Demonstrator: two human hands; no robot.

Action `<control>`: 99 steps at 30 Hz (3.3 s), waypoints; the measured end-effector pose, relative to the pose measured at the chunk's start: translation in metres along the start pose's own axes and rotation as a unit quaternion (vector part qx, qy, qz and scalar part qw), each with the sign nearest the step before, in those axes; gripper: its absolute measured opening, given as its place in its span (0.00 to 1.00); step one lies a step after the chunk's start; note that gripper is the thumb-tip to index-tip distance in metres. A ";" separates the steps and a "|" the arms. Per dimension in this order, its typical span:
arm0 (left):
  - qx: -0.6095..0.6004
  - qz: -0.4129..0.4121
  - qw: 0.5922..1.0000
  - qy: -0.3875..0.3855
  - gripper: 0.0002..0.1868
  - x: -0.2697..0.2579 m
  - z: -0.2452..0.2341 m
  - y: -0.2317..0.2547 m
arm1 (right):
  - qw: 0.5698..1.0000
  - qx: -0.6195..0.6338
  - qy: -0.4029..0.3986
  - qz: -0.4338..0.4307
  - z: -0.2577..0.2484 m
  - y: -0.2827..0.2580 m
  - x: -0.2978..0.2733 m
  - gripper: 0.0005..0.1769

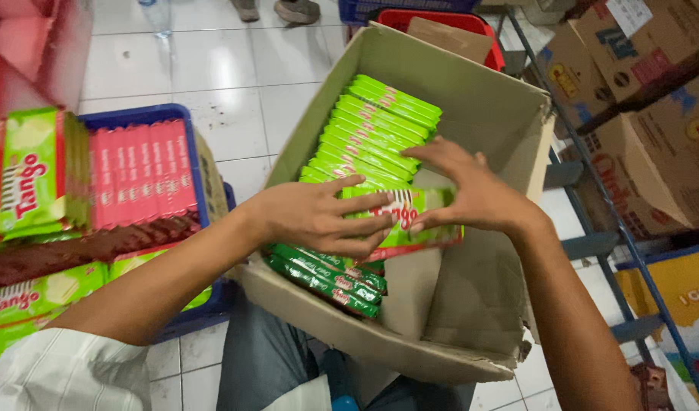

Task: The person transfers stacks of green and blue Tango snack packets from a blue crate into a cardboard box. They arrange the packets in neat rows, alternating between green and blue stacks, and occasionally adjust the alignment of the packets within the box.

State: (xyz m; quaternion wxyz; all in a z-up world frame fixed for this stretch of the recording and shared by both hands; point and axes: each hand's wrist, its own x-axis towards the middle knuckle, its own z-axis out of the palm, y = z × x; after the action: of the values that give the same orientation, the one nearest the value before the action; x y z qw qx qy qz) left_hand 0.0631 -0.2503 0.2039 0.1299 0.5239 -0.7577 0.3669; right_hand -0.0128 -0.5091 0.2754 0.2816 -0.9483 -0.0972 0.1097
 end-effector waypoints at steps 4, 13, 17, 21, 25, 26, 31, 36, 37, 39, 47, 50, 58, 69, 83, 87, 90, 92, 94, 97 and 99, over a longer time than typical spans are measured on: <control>-0.006 0.030 0.999 0.019 0.07 0.002 0.035 -0.009 | 0.977 0.112 -0.154 0.098 0.018 0.054 0.024 0.60; -0.015 0.027 0.972 -0.232 0.41 -0.024 0.119 -0.092 | 0.906 0.363 -0.155 0.151 0.027 0.159 0.044 0.42; -0.005 -0.265 0.943 -0.202 0.54 -0.043 0.179 -0.131 | 0.950 0.191 -0.024 0.245 -0.004 0.171 0.059 0.41; 0.034 -0.401 0.877 -0.262 0.31 -0.078 0.274 -0.159 | 0.941 0.084 0.082 0.318 -0.021 0.203 0.076 0.38; 0.005 -0.447 0.863 -0.235 0.28 -0.079 0.325 -0.167 | 0.945 -0.024 0.146 0.291 -0.023 0.251 0.092 0.56; -0.010 -0.464 0.854 -0.237 0.27 -0.077 0.333 -0.168 | 0.932 -0.144 0.186 0.277 -0.021 0.257 0.095 0.51; -0.060 -0.507 0.814 -0.276 0.35 -0.064 0.341 -0.181 | 0.861 -0.347 0.269 0.256 -0.014 0.264 0.114 0.50; -0.077 -0.520 0.820 -0.228 0.31 -0.079 0.338 -0.182 | 0.866 -0.335 0.275 0.249 -0.007 0.273 0.133 0.47; -0.077 -0.519 0.819 -0.232 0.31 -0.083 0.334 -0.185 | 0.867 -0.332 0.274 0.250 -0.005 0.270 0.135 0.47; -0.124 -0.523 0.788 -0.301 0.44 -0.083 0.329 -0.194 | 0.866 -0.328 0.272 0.260 -0.009 0.265 0.136 0.48; -0.142 -0.513 0.793 -0.296 0.42 -0.078 0.317 -0.193 | 0.855 -0.363 0.250 0.274 -0.022 0.262 0.120 0.48; -0.139 -0.503 0.794 -0.312 0.41 -0.072 0.311 -0.190 | 0.860 -0.369 0.254 0.243 -0.024 0.282 0.124 0.49; -0.143 -0.485 0.786 -0.356 0.44 -0.066 0.305 -0.184 | 0.881 -0.340 0.285 0.164 -0.012 0.287 0.167 0.50; -0.136 -0.565 0.794 -0.179 0.49 -0.078 0.315 -0.172 | 0.923 -0.188 0.267 0.206 0.025 0.261 0.223 0.44; -0.060 -0.510 0.848 -0.131 0.43 -0.073 0.304 -0.170 | 0.933 -0.207 0.247 0.163 0.048 0.267 0.248 0.42; -0.066 -0.495 0.849 -0.171 0.41 -0.073 0.307 -0.170 | 0.941 -0.199 0.226 0.153 0.054 0.270 0.257 0.40; -0.092 -0.520 0.818 -0.226 0.44 -0.080 0.318 -0.173 | 0.951 -0.152 0.229 0.141 0.052 0.256 0.257 0.36; -0.096 -0.523 0.814 -0.232 0.44 -0.082 0.318 -0.173 | 0.950 -0.163 0.228 0.141 0.060 0.258 0.260 0.37; -0.103 -0.525 0.811 -0.238 0.44 -0.082 0.317 -0.173 | 0.948 -0.174 0.226 0.143 0.065 0.260 0.258 0.38; -0.104 -0.525 0.808 -0.246 0.42 -0.080 0.317 -0.174 | 0.942 -0.187 0.248 0.130 0.068 0.260 0.246 0.36; -0.093 -0.521 0.814 -0.239 0.42 -0.084 0.319 -0.172 | 0.905 -0.249 0.333 0.088 0.075 0.260 0.237 0.27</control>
State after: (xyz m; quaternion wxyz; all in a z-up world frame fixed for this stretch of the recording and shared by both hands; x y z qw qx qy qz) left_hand 0.3106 -0.4439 0.0051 0.1647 0.8970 -0.4086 0.0355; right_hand 0.2264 -0.6264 0.0333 0.0414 -0.9736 0.0615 -0.2160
